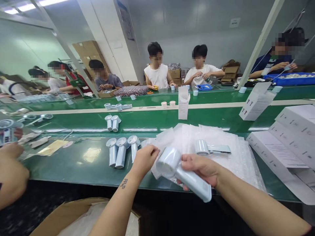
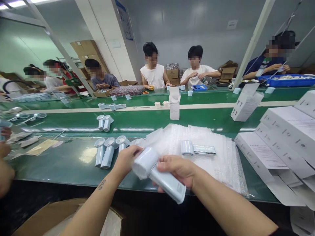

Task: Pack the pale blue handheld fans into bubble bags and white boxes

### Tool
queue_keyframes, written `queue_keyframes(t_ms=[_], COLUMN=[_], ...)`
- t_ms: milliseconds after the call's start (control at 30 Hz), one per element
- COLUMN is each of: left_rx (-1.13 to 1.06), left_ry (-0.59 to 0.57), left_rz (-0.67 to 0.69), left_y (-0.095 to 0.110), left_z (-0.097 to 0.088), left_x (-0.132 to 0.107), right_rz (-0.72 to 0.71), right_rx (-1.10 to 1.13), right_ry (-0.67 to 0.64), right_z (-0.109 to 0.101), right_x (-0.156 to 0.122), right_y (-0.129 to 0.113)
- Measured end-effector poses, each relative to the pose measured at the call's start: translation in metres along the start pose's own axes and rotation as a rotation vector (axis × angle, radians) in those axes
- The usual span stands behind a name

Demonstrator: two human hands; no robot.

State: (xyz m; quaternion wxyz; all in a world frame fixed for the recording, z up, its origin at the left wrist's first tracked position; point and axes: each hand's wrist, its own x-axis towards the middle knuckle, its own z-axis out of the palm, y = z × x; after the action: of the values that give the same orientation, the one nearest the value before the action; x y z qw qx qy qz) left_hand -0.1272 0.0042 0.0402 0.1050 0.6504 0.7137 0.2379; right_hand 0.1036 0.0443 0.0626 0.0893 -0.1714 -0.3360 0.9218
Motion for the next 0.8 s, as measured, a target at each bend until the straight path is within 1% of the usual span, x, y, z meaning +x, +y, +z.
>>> queue_keyframes(t_ms=[33, 100, 167, 200, 233, 267, 333, 367, 400, 433, 467, 500, 533, 567, 667, 700, 733, 800], left_rx=[-0.044, -0.148, -0.283, -0.355, -0.423, -0.484, -0.541, -0.524, -0.483, -0.427, -0.368, -0.317, -0.281, -0.259, -0.223, -0.211, -0.203, -0.214], left_ry=[-0.025, -0.09, -0.142, -0.149, -0.133, -0.083, 0.091, 0.179, 0.237, 0.255, 0.243, 0.216, 0.207, 0.22, 0.289, 0.274, 0.223, 0.063], left_rz=[-0.005, 0.034, 0.091, 0.091, 0.064, 0.019, -0.043, -0.015, 0.064, 0.176, 0.29, 0.377, 0.415, 0.402, 0.246, 0.224, 0.233, 0.289], left_y=[0.009, 0.021, 0.022, 0.02, 0.018, 0.017, 0.019, 0.023, 0.029, 0.035, 0.041, 0.046, 0.05, 0.052, 0.051, 0.049, 0.049, 0.048], left_z=[-0.004, -0.01, -0.014, -0.015, -0.016, -0.016, -0.015, -0.014, -0.014, -0.014, -0.014, -0.014, -0.016, -0.018, -0.026, -0.028, -0.031, -0.034], left_x=[0.002, 0.007, 0.01, 0.011, 0.011, 0.011, 0.008, 0.005, 0.003, 0.0, -0.002, -0.002, -0.002, 0.0, 0.013, 0.018, 0.023, 0.03], right_rz=[0.011, 0.004, -0.011, -0.019, -0.03, -0.039, -0.047, -0.048, -0.055, -0.074, -0.102, -0.136, -0.163, -0.18, -0.172, -0.164, -0.156, -0.143], right_rx=[-0.021, -0.062, -0.098, -0.117, -0.137, -0.157, -0.191, -0.203, -0.212, -0.221, -0.231, -0.244, -0.264, -0.292, -0.389, -0.402, -0.402, -0.374], right_ry=[0.015, 0.058, 0.089, 0.102, 0.124, 0.155, 0.24, 0.286, 0.333, 0.375, 0.402, 0.411, 0.403, 0.38, 0.285, 0.26, 0.228, 0.152], right_z=[-0.001, -0.004, -0.007, -0.009, -0.011, -0.014, -0.02, -0.023, -0.025, -0.027, -0.029, -0.029, -0.029, -0.027, -0.022, -0.021, -0.02, -0.019], right_x=[0.003, 0.01, 0.016, 0.018, 0.019, 0.02, 0.021, 0.022, 0.023, 0.022, 0.021, 0.018, 0.014, 0.008, -0.009, -0.013, -0.014, -0.013], right_y=[0.006, 0.007, -0.003, -0.008, -0.013, -0.017, -0.019, -0.018, -0.016, -0.014, -0.013, -0.012, -0.013, -0.014, -0.021, -0.024, -0.026, -0.03])
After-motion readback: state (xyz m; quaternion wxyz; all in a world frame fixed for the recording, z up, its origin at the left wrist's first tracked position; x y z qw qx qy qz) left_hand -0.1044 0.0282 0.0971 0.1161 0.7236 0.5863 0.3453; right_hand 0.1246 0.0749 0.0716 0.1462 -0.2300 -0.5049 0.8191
